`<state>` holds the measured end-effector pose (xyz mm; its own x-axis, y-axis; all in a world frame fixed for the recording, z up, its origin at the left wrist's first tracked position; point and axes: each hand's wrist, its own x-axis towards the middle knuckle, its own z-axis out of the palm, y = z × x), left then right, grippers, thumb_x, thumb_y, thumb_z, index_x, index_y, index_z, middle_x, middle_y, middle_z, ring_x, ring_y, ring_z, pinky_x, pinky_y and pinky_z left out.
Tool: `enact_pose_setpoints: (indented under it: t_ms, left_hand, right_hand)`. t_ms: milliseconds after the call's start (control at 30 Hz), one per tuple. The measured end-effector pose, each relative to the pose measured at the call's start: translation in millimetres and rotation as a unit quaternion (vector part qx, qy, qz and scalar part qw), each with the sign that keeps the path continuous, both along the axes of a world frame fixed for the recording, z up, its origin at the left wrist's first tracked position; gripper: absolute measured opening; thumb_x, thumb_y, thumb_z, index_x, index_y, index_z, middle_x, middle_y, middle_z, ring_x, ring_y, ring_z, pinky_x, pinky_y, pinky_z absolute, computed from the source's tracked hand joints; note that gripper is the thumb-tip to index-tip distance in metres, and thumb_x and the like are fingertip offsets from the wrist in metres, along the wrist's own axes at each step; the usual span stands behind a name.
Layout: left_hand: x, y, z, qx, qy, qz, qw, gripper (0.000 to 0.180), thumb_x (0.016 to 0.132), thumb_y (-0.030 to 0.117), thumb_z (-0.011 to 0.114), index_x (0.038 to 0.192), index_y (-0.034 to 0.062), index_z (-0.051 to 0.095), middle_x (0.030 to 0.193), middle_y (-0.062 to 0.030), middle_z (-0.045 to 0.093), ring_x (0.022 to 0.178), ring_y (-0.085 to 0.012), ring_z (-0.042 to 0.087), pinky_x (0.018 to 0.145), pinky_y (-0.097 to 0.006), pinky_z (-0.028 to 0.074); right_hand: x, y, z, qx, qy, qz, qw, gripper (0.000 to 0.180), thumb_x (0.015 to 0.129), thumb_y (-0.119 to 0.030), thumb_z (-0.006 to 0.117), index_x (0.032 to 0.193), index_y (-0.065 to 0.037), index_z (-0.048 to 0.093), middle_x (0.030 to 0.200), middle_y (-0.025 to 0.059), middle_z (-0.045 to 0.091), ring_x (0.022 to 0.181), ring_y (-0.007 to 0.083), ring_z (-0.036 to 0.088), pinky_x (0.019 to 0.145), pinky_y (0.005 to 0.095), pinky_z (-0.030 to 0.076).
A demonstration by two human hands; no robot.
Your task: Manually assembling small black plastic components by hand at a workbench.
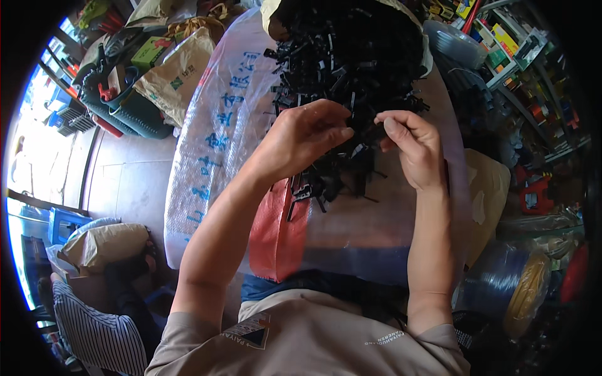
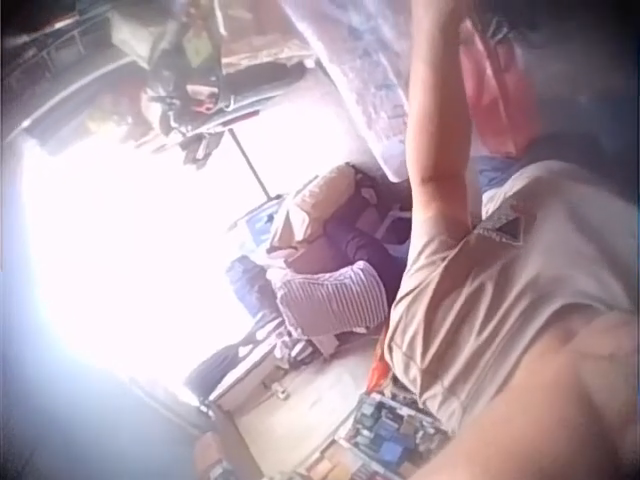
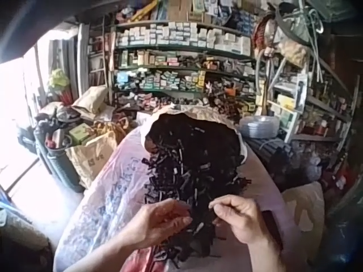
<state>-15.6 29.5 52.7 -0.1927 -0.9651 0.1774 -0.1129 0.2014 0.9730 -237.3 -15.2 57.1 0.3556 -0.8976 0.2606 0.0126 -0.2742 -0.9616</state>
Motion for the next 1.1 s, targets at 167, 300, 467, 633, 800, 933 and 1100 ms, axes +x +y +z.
enact_pose_setpoints:
  t_ms: [167,300,467,633,800,933,1100]
  left_hand:
    - [-6,-28,3,-0.009,-0.037,0.023,0.999,0.032,0.090,0.020,0.068,0.115,0.0010,0.061,0.098,-0.0045,0.067,0.092,-0.0094,0.060,0.081,-0.025,0.049]
    - [-2,-34,-12,0.003,-0.007,0.029,1.000,0.037,0.088,0.022,0.070,0.114,-0.0025,0.060,0.096,-0.0112,0.068,0.089,-0.0135,0.063,0.081,-0.028,0.051]
    - [-11,-24,-15,-0.011,0.103,0.003,0.995,0.047,0.086,0.020,0.073,0.123,-0.0023,0.054,0.103,-0.0106,0.066,0.093,-0.0143,0.063,0.083,-0.028,0.051]
    - [-12,-19,-18,-0.048,0.049,0.031,0.997,0.043,0.085,0.022,0.074,0.115,-0.0031,0.056,0.100,-0.0127,0.067,0.092,-0.0165,0.066,0.079,-0.029,0.053]
    - [-16,-16,-19,-0.109,0.041,0.078,0.990,0.021,0.089,0.009,0.066,0.104,-0.0036,0.056,0.093,-0.0142,0.068,0.087,-0.0187,0.069,0.074,-0.028,0.054]
    - [-16,-22,-29,-0.264,-0.055,0.111,0.957,0.016,0.084,0.002,0.064,0.098,-0.0001,0.057,0.080,-0.0123,0.063,0.070,-0.0266,0.065,0.062,-0.033,0.051]
    - [-18,-25,-39,-0.329,-0.117,0.139,0.927,0.008,0.086,-0.001,0.059,0.091,0.0004,0.054,0.075,-0.0115,0.060,0.067,-0.0271,0.062,0.059,-0.034,0.048]
  right_hand:
    - [3,-29,-7,0.026,-0.134,-0.014,0.991,0.017,0.092,-0.016,0.062,0.100,-0.004,0.070,0.088,0.0021,0.067,0.064,0.0067,0.054,0.059,0.0191,0.041]
    - [-8,-33,-12,0.012,-0.017,-0.062,0.998,0.014,0.090,-0.012,0.063,0.099,-0.004,0.070,0.083,-0.0002,0.064,0.063,0.0044,0.050,0.057,0.0187,0.039]
    - [15,-20,-23,-0.003,-0.177,-0.025,0.984,0.015,0.093,-0.009,0.060,0.103,-0.001,0.068,0.106,0.0080,0.065,0.078,0.0121,0.063,0.069,0.0249,0.052]
    - [27,-18,-31,-0.062,-0.147,0.014,0.987,0.016,0.094,-0.007,0.058,0.105,0.001,0.067,0.114,0.0092,0.060,0.084,0.0127,0.062,0.071,0.0245,0.052]
    - [36,-12,-26,-0.033,-0.136,0.060,0.988,0.018,0.094,-0.006,0.058,0.108,0.002,0.065,0.117,0.0083,0.058,0.088,0.0122,0.061,0.073,0.0230,0.052]
    - [40,-10,-33,-0.040,-0.113,0.049,0.992,0.018,0.093,-0.003,0.057,0.109,0.002,0.063,0.108,0.0062,0.060,0.087,0.0114,0.061,0.075,0.0243,0.053]
    - [44,-11,-38,0.007,-0.121,0.064,0.991,0.017,0.092,-0.003,0.057,0.109,0.000,0.061,0.092,0.0038,0.063,0.081,0.0094,0.062,0.073,0.0240,0.053]
